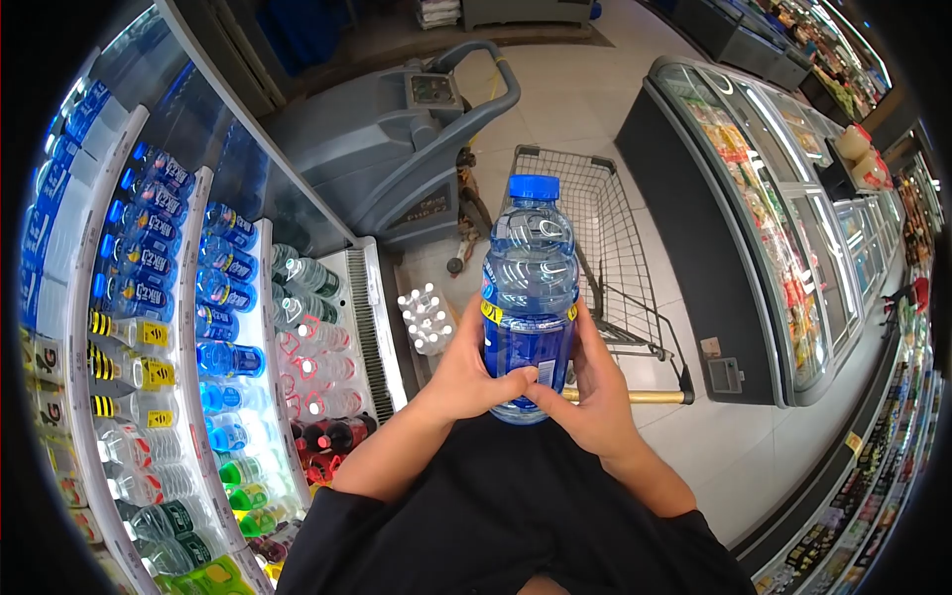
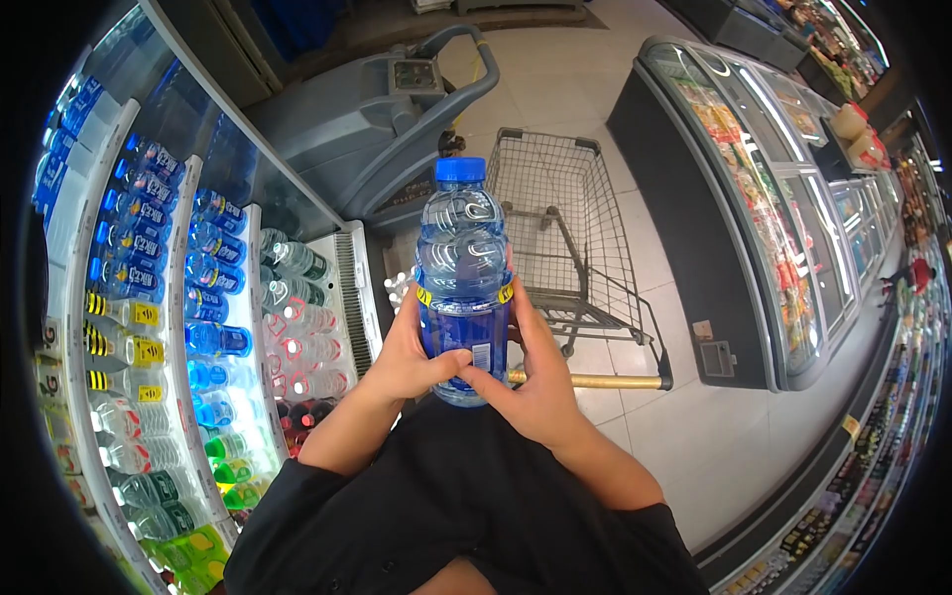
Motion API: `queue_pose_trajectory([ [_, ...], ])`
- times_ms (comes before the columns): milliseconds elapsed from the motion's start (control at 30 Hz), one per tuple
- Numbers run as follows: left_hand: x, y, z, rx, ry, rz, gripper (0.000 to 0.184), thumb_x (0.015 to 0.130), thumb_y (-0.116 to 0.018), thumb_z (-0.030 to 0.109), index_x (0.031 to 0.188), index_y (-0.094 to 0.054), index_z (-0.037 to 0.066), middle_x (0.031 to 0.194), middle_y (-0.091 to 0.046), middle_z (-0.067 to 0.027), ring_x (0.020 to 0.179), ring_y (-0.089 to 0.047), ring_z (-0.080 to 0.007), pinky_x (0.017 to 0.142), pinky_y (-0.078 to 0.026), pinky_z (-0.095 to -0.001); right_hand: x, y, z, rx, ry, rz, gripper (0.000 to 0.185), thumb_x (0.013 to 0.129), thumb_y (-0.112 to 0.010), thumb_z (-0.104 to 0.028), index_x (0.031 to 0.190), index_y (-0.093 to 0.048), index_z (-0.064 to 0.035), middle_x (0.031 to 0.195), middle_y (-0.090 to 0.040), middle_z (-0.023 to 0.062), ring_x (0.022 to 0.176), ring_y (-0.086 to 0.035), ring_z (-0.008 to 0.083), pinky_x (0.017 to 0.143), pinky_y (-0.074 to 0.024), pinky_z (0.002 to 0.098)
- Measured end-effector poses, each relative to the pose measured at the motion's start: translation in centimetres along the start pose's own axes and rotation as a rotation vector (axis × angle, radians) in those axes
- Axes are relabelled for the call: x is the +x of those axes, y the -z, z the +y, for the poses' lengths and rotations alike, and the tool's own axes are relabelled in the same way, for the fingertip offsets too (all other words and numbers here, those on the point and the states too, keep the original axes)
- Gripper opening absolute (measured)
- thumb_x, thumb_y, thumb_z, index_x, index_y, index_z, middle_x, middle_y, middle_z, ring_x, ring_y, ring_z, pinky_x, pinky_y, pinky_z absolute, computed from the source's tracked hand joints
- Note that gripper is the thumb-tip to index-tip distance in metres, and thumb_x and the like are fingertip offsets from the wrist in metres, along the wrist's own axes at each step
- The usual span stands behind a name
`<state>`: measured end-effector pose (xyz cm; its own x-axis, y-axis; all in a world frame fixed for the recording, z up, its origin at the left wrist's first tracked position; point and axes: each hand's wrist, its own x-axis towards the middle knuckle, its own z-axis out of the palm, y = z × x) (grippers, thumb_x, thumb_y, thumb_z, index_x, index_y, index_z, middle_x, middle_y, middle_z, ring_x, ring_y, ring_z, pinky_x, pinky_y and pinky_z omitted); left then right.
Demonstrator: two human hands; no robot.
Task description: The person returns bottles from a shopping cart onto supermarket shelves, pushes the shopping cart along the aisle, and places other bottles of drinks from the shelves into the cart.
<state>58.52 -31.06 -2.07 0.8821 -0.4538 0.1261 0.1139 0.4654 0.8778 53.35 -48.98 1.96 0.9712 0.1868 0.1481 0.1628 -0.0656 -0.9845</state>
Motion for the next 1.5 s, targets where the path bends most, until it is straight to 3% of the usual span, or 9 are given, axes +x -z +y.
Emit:
queue_pose_trajectory([
  [67,0.0,0.0,0.0,-0.008,0.034,0.016,0.096,0.079,-0.077,0.006,0.157,-0.022,0.001,0.143,-0.051,-0.0133,0.133,-0.05,-0.0214,0.112,-0.042,-0.0406,0.0,0.0,0.3,0.011,-0.006,0.001,0.102,0.087,-0.078,-0.004,0.161,-0.01,0.0083,0.163,-0.031,0.0205,0.151,-0.033,0.0288,0.123,-0.0253,0.0424],
  [133,-0.3,-0.1,-0.1,0.013,0.046,0.037,0.094,0.08,-0.076,0.005,0.158,-0.023,0.001,0.143,-0.051,-0.0133,0.133,-0.051,-0.0213,0.112,-0.042,-0.0407,0.1,-0.1,0.9,-0.031,0.06,0.034,0.101,0.085,-0.081,-0.009,0.162,-0.016,0.0053,0.152,-0.045,0.0202,0.136,-0.051,0.0277,0.11,-0.0433,0.04],
  [400,0.3,0.5,0.0,-0.337,0.177,0.116,0.075,0.094,-0.062,0.03,0.156,-0.031,0.002,0.147,-0.052,-0.0147,0.134,-0.054,-0.0271,0.115,-0.042,-0.0442,0.8,0.5,1.5,0.171,-0.038,-0.031,0.099,0.089,-0.078,-0.007,0.162,-0.013,0.0044,0.155,-0.042,0.0185,0.142,-0.045,0.0261,0.116,-0.0366,0.0438],
  [433,0.2,0.7,0.1,-0.366,0.19,0.07,0.075,0.101,-0.054,0.025,0.162,-0.019,0.001,0.156,-0.043,-0.016,0.143,-0.044,-0.0255,0.119,-0.033,-0.0412,0.9,0.6,1.7,0.225,-0.056,-0.041,0.097,0.091,-0.077,-0.008,0.162,-0.013,0.0044,0.156,-0.041,0.0185,0.142,-0.044,0.026,0.117,-0.0351,0.0439],
  [667,-0.2,-0.6,0.1,-0.262,0.119,0.103,0.074,0.102,-0.057,0.024,0.162,-0.021,0.001,0.16,-0.039,-0.0157,0.148,-0.038,-0.0272,0.122,-0.029,-0.0433,1.0,1.1,1.4,0.432,-0.206,0.026,0.077,0.099,-0.068,-0.01,0.161,-0.024,0.0023,0.156,-0.042,0.0155,0.141,-0.043,0.0247,0.119,-0.0317,0.0402],
  [800,-0.8,-0.2,-0.6,-0.119,0.066,0.033,0.076,0.102,-0.052,0.002,0.165,-0.01,0.003,0.165,-0.028,-0.0153,0.15,-0.032,-0.0258,0.123,-0.023,-0.0402,0.9,1.5,2.5,0.572,-0.262,0.072,0.071,0.1,-0.067,-0.011,0.159,-0.029,0.0024,0.149,-0.049,0.0134,0.137,-0.049,0.0222,0.115,-0.0386,0.0386],
  [1067,-0.1,-0.4,0.5,-0.204,0.041,0.08,0.084,0.093,-0.069,0.002,0.163,-0.023,0.005,0.158,-0.036,-0.0183,0.146,-0.038,-0.0293,0.121,-0.031,-0.0459,0.6,1.9,2.7,0.798,-0.269,0.096,0.064,0.101,-0.066,-0.015,0.155,-0.037,0.001,0.144,-0.055,0.0105,0.133,-0.053,0.0199,0.112,-0.0433,0.0374],
  [1200,0.6,0.6,-1.5,-0.382,0.192,0.087,0.083,0.087,-0.076,0.023,0.156,-0.034,0.002,0.148,-0.051,-0.0167,0.137,-0.052,-0.0285,0.116,-0.041,-0.0435,0.3,1.8,3.1,0.831,-0.279,0.067,0.061,0.101,-0.066,-0.015,0.154,-0.039,0.0012,0.143,-0.055,0.0111,0.132,-0.053,0.0203,0.113,-0.0421,0.0375],
  [1500,1.2,1.2,-2.6,-0.538,0.269,0.058,0.063,0.094,-0.068,0.031,0.145,-0.045,0.001,0.134,-0.063,-0.0156,0.122,-0.064,-0.0262,0.106,-0.051,-0.0427,0.9,1.7,4.1,0.538,-0.269,0.104,0.062,0.101,-0.065,-0.012,0.154,-0.038,0.004,0.145,-0.055,0.0159,0.134,-0.052,0.0222,0.115,-0.039,0.0387],
])
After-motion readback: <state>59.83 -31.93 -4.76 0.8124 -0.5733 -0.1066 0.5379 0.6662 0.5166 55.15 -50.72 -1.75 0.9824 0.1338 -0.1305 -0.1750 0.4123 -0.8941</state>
